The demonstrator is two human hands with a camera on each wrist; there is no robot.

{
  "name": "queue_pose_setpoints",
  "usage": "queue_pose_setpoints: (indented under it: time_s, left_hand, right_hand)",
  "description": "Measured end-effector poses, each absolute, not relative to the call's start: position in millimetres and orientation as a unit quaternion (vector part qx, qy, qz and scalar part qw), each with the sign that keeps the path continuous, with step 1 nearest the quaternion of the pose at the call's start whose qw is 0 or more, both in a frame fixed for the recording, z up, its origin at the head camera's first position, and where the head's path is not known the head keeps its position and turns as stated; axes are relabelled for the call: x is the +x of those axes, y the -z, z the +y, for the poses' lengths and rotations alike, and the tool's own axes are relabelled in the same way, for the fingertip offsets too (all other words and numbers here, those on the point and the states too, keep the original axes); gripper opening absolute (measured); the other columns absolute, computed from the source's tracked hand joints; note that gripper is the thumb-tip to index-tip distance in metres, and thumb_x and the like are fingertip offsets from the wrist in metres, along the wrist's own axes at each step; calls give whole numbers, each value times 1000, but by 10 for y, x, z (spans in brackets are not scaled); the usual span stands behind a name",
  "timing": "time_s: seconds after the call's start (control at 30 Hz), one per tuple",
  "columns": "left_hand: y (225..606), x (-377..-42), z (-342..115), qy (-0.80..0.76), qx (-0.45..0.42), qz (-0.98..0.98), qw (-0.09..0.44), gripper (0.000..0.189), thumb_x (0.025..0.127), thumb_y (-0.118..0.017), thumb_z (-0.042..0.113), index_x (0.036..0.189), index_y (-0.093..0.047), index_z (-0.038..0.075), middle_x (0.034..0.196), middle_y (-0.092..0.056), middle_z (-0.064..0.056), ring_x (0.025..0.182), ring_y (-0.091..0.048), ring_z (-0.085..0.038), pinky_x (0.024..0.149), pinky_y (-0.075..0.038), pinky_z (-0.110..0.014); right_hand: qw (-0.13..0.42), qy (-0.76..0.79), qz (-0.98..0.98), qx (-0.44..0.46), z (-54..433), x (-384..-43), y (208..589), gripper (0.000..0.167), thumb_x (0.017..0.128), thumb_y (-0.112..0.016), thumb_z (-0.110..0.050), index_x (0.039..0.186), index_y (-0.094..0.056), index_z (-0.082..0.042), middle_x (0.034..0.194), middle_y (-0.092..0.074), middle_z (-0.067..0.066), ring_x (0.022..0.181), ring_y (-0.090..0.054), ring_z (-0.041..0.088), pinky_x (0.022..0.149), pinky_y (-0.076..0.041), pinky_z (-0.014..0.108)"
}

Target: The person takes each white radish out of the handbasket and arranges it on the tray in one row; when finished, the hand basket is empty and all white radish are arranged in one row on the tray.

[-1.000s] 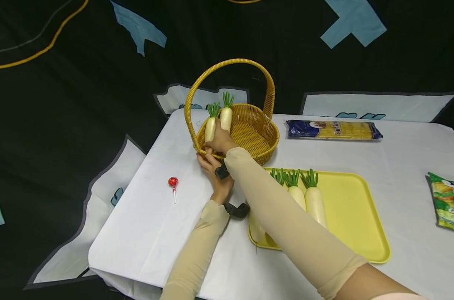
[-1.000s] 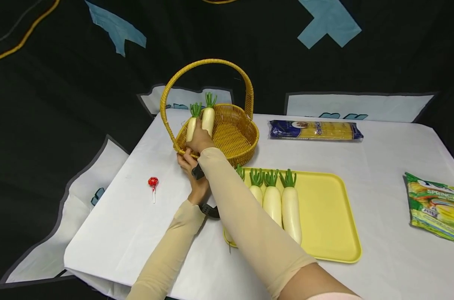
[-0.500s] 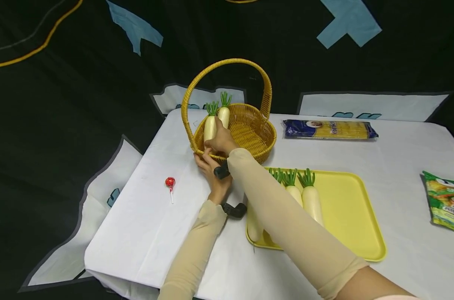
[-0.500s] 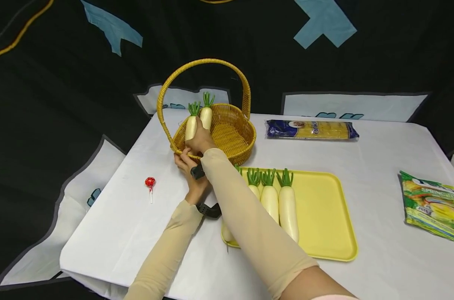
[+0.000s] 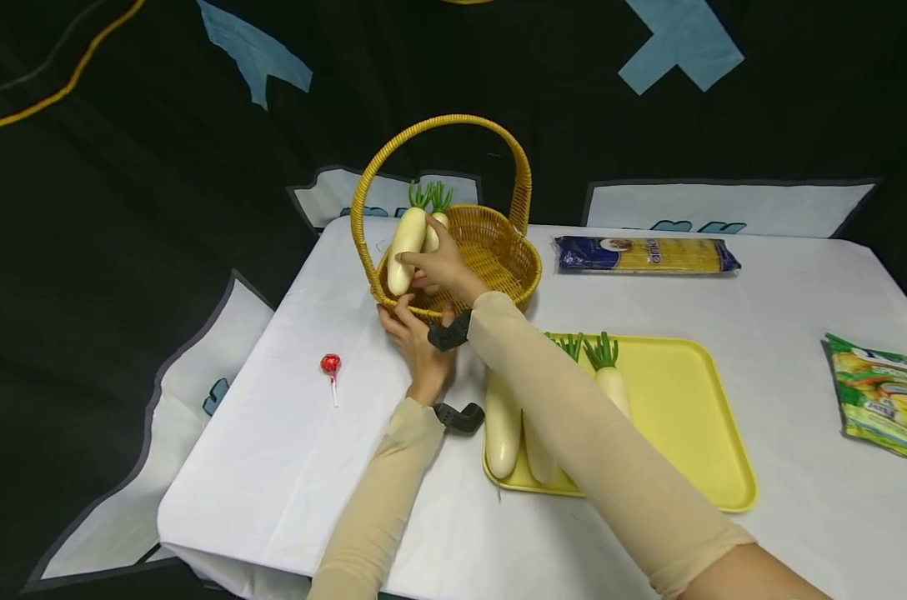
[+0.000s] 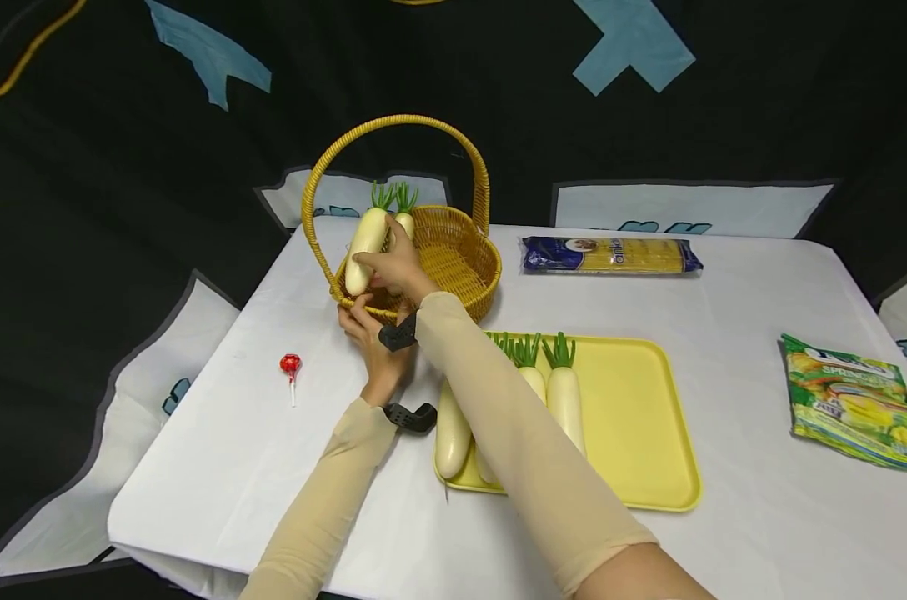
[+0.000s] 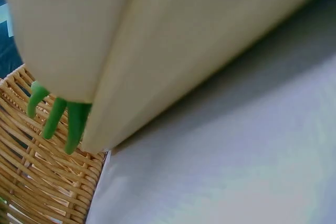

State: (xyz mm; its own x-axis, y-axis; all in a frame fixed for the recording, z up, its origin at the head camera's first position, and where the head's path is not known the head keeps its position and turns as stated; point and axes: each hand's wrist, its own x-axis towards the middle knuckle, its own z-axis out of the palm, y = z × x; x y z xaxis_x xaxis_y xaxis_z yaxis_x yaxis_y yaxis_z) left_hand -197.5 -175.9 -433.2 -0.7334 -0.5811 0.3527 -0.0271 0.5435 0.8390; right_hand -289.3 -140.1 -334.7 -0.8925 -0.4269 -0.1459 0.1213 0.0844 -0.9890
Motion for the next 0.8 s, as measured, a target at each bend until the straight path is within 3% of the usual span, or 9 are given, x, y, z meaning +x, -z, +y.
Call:
queue_pose_setpoints:
  time_s: [0.2,0.47,0.8]
  left_hand:
    - [4351,-1974,-1770,433,193,-820,322,65,81,-52,53,122,-32,6,146,0,-27,134,-10,-43,108,-15,-54]
    - [4327,-1993,-1833,430,184,-822,326,63,82,-54,50,124,-30,11,145,3,-28,135,-6,-43,107,-13,-56]
    - [4340,-2001,-1771,440,175,-820,321,63,82,-54,53,122,-29,11,144,4,-28,135,-7,-43,108,-12,-54]
  right_hand:
    - [201,688,688,-113,-1242,-2862,3226,83,81,-66,-13,144,-15,-32,136,-34,22,69,-65,30,76,-51,48]
    - [211,707,653,-170,-906,-2729,3081,80,84,-62,-11,143,-15,-35,113,-58,27,67,-65,22,77,-51,48]
    - [186,701,663,-186,-6,-2410,3023,78,84,-62,-9,140,-19,-43,95,-61,13,77,-64,22,72,-54,43]
